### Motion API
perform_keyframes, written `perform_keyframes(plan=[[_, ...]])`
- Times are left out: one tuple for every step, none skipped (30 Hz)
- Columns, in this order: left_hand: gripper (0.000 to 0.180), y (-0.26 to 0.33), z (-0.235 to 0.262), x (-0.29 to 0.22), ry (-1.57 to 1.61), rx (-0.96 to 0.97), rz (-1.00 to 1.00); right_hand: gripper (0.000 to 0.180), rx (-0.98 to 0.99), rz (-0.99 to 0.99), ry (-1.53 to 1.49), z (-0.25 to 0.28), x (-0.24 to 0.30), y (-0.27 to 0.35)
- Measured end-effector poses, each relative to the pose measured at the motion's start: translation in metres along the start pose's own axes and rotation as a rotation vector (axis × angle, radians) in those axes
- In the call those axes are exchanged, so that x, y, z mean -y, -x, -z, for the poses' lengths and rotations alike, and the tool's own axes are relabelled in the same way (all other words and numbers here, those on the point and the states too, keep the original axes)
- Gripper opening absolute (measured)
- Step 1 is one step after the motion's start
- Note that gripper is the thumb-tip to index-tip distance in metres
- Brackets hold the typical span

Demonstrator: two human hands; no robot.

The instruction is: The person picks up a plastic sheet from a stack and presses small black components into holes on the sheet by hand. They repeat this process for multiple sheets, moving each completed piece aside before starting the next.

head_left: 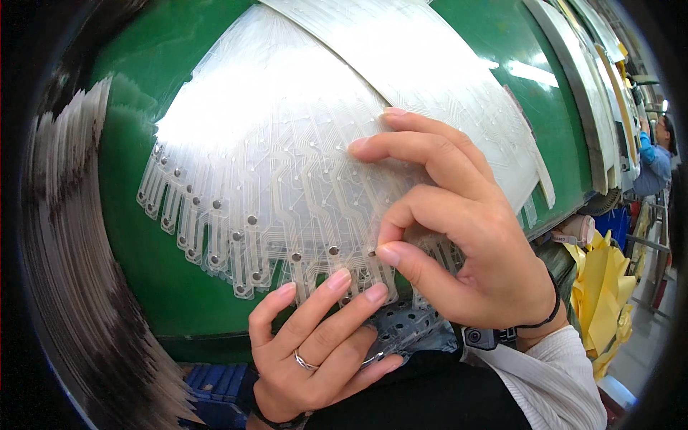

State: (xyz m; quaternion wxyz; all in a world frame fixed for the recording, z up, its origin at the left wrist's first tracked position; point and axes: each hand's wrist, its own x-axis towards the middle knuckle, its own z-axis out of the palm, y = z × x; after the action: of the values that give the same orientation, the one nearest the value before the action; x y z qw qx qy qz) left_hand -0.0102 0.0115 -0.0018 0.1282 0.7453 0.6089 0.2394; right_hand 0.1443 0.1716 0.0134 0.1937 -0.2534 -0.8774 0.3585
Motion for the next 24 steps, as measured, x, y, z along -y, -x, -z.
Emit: perform_keyframes(plan=[[0.039,-0.0002,0.0006,-0.0003,-0.003,0.003,0.001,0.01,0.001,0.0,0.0,-0.0002,-0.0001,-0.0001],[0.038,-0.0004,0.001,-0.0006,-0.006,0.005,0.002,0.01,-0.004,0.001,0.003,-0.0004,-0.0002,-0.0001],[0.038,-0.0004,0.0015,-0.0007,-0.006,0.006,0.003,0.011,-0.01,0.003,0.006,-0.0008,-0.0003,-0.0002],[0.038,-0.0004,0.0018,-0.0008,-0.006,0.01,0.005,0.011,-0.009,0.002,0.006,-0.001,0.0,-0.0004],[0.038,-0.0003,0.002,-0.0008,-0.006,0.015,0.007,0.011,-0.011,0.0,0.008,-0.0012,0.0004,-0.0005],[0.038,-0.0002,0.0018,-0.0008,-0.006,0.015,0.007,0.011,-0.013,-0.002,0.011,-0.0013,0.0007,-0.0005],[0.038,0.0,0.0016,-0.0008,-0.004,0.012,0.008,0.011,-0.012,-0.002,0.01,-0.0013,0.0008,-0.0004],[0.038,0.0002,0.0015,-0.0008,-0.003,0.01,0.009,0.011,-0.011,-0.004,0.013,-0.0014,0.0009,-0.0004],[0.038,0.0,0.0016,-0.001,-0.002,0.009,0.009,0.011,-0.011,-0.006,0.017,-0.0011,0.001,-0.0004],[0.038,-0.0004,0.0017,-0.0013,-0.001,0.007,0.009,0.011,-0.011,-0.006,0.017,-0.0009,0.0012,-0.0004],[0.038,-0.0006,0.0018,-0.0016,0.0,0.005,0.009,0.011,-0.012,-0.007,0.02,-0.0007,0.0013,-0.0005],[0.038,-0.0003,0.0016,-0.0015,-0.001,0.006,0.011,0.011,-0.012,-0.006,0.021,-0.0013,0.0011,-0.0007],[0.038,0.0001,0.0014,-0.0015,0.002,0.005,0.016,0.011,-0.011,-0.005,0.02,-0.0016,0.001,-0.0009],[0.038,0.0004,0.0013,-0.0015,0.006,0.005,0.02,0.011,-0.009,-0.006,0.023,-0.0018,0.0009,-0.001],[0.038,0.0,0.0011,-0.0015,0.006,0.004,0.02,0.011,-0.007,-0.008,0.029,-0.0016,0.0008,-0.0009],[0.038,-0.0006,0.0009,-0.0014,0.007,0.004,0.017,0.011,-0.007,-0.008,0.03,-0.0013,0.0007,-0.0007],[0.038,-0.0011,0.0007,-0.0014,0.008,0.003,0.013,0.011,-0.006,-0.011,0.028,-0.001,0.0005,-0.0004],[0.038,-0.0009,0.0011,-0.0018,0.007,0.003,0.015,0.011,-0.005,-0.011,0.023,-0.0011,0.0004,-0.0003],[0.039,-0.0007,0.0016,-0.0022,0.002,0.012,0.02,0.011,-0.005,-0.01,0.022,-0.0012,0.0004,-0.0001],[0.039,-0.0005,0.0018,-0.0026,-0.003,0.022,0.025,0.011,-0.004,-0.011,0.022,-0.0012,0.0005,0.0001],[0.039,-0.0006,0.0018,-0.0028,-0.004,0.022,0.025,0.011,-0.004,-0.013,0.023,-0.001,0.0007,0.0001],[0.039,-0.0007,0.0016,-0.0031,-0.003,0.02,0.028,0.011,-0.004,-0.013,0.023,-0.0008,0.0011,-0.0001],[0.039,-0.0007,0.0014,-0.0033,-0.002,0.017,0.031,0.011,-0.002,-0.015,0.027,-0.0006,0.0016,-0.0004],[0.039,-0.0007,0.0012,-0.0035,-0.002,0.017,0.031,0.011,0.0,-0.018,0.031,-0.0005,0.0019,-0.0004]])
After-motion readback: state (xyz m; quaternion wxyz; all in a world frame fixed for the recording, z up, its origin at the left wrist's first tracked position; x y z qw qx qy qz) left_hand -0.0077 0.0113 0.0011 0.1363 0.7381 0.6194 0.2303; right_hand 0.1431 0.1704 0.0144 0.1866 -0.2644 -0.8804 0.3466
